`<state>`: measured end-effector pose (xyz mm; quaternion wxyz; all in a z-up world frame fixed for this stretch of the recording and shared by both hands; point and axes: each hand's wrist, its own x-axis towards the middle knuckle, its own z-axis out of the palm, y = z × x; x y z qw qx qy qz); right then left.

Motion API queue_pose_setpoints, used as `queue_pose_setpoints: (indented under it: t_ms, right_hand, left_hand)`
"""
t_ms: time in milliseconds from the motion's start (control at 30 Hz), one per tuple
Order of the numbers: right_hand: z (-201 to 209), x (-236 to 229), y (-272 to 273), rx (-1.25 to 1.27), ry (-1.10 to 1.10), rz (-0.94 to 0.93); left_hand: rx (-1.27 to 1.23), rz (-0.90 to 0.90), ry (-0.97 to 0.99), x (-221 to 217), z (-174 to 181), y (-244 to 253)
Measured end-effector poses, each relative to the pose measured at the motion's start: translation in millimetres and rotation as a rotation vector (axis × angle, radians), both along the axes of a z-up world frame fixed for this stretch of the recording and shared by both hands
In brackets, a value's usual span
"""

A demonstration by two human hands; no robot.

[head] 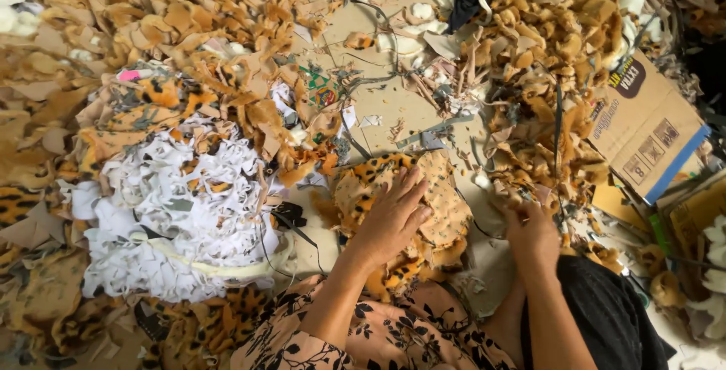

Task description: The person cuts fabric scraps with scissors and sorts them from a pile into a cardboard box.

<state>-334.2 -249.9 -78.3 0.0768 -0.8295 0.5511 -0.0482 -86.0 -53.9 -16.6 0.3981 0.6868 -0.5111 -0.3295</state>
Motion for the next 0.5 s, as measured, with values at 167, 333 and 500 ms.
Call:
queue_pose_setpoints:
  t_ms: [167,333,500]
  right_hand:
    - [94.2,37.9,11.9,0.317,-0.568,-0.057]
    - [123.4,60.1,26.4,0.79,-1.151,0.167]
    - [210.7,106.0,63.8,0.919,-1.263,0.476]
  left_hand:
    - [-0.168,0.028,0.146,2.4,-16.9,-5.8]
    - [-0.194,-0.092,0.484,20.5,-0.8,4.5]
    - [-0.132,-0.047,0.783,42.1,9.2,19.9]
